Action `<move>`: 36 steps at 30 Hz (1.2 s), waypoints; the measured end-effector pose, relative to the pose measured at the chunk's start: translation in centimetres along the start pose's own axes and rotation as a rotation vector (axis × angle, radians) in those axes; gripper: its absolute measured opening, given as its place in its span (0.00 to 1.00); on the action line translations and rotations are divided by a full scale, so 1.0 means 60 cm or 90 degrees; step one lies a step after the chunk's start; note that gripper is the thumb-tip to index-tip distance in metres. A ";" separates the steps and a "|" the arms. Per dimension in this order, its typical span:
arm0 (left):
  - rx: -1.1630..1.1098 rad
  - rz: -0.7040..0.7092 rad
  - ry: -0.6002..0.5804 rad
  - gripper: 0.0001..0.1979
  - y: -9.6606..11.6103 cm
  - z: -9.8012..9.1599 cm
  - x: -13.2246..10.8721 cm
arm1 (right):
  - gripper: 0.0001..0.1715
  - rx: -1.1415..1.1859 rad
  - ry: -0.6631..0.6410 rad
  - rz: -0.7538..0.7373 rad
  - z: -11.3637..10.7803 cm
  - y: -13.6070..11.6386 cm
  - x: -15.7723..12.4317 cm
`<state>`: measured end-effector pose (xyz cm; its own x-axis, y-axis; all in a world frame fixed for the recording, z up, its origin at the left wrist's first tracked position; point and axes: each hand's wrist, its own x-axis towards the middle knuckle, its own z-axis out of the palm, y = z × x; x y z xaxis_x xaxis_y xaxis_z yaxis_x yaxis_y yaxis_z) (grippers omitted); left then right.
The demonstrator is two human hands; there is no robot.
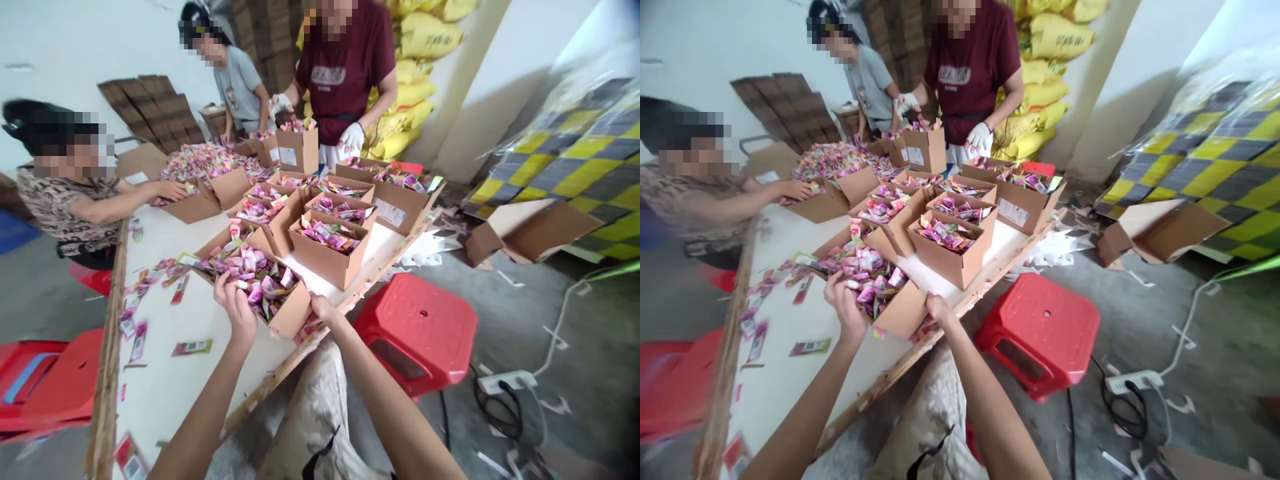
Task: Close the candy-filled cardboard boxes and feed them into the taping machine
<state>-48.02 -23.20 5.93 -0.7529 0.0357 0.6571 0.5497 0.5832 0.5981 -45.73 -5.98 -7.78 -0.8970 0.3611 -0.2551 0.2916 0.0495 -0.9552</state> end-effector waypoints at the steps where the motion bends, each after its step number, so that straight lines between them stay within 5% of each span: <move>1: 0.031 0.008 0.010 0.13 0.003 -0.010 -0.005 | 0.23 -0.024 -0.007 0.005 0.005 -0.009 -0.006; 6: 0.166 -0.008 0.002 0.11 0.017 -0.047 -0.035 | 0.10 -0.115 0.056 -0.039 0.017 -0.064 -0.061; 9: 0.164 -0.029 -0.012 0.11 0.015 -0.062 -0.032 | 0.16 -0.120 0.124 -0.104 0.013 -0.083 -0.119; 13: 0.050 -0.135 0.102 0.25 -0.031 -0.091 0.011 | 0.23 -0.042 0.184 -0.274 0.000 -0.100 -0.207; 17: -0.151 -0.216 -0.044 0.19 -0.085 -0.114 0.050 | 0.25 -0.034 0.112 -0.455 0.015 -0.127 -0.260; 27: -0.212 -0.164 -0.160 0.16 -0.120 -0.157 0.031 | 0.08 -0.130 0.133 -0.446 0.035 -0.166 -0.252; 32: -0.122 -0.062 -0.198 0.15 -0.121 -0.155 0.049 | 0.10 -0.324 0.119 -0.460 0.024 -0.282 -0.223; 36: -0.099 0.009 -0.231 0.11 -0.120 -0.152 0.070 | 0.07 -0.499 0.054 -0.432 0.056 -0.356 -0.174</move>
<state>-51.81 -34.68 8.56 -0.8084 0.3445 0.4773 0.5884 0.4521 0.6703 -43.70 -13.93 14.77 -0.9355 0.0939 0.3405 -0.1045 0.8473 -0.5207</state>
